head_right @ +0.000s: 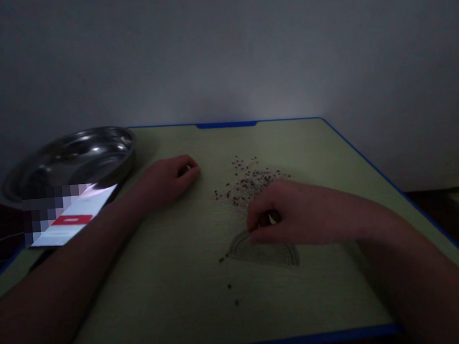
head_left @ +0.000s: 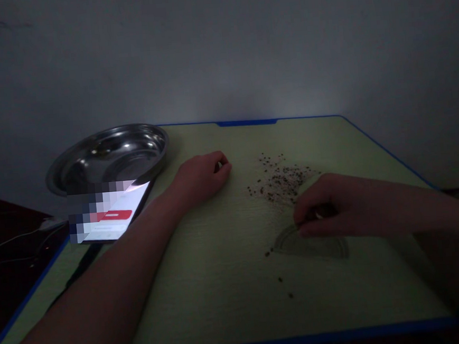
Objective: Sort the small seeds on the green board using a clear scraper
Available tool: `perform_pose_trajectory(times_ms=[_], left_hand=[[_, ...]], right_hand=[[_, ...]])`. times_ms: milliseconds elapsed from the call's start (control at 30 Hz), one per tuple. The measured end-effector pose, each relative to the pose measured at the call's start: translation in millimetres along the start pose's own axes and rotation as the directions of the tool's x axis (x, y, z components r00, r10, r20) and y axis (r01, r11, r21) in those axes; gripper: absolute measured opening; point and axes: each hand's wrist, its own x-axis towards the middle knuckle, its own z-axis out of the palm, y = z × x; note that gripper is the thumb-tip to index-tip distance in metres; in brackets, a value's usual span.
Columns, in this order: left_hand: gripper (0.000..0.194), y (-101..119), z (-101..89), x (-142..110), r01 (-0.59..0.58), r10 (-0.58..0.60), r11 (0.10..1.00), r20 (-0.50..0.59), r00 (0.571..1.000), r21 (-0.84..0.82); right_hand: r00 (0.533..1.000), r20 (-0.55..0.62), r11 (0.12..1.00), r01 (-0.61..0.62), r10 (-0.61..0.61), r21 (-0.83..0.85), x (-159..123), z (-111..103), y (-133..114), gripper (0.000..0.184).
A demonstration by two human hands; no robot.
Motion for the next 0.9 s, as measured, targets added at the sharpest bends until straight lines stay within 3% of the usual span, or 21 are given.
perform_pose_trajectory(times_ms=[167, 533, 900], left_hand=[[0.031, 2.2, -1.4, -0.3, 0.008, -0.008, 1.0, 0.012, 1.0, 0.001], [0.031, 0.4, 0.7, -0.6, -0.006, 0.006, 1.0, -0.001, 1.0, -0.001], [0.032, 2.4, -1.0, -1.5, -0.003, 0.003, 1.0, 0.016, 1.0, 0.008]], right_hand=[[0.998, -0.042, 0.999, -0.051, 0.051, -0.004, 1.2, -1.2, 3.2, 0.018], [1.0, 0.015, 1.0, 0.022, -0.023, 0.017, -0.6, 2.8, -2.5, 0.018], [1.0, 0.017, 1.0, -0.004, 0.004, 0.0, 0.7, 5.2, -4.1, 0.018]])
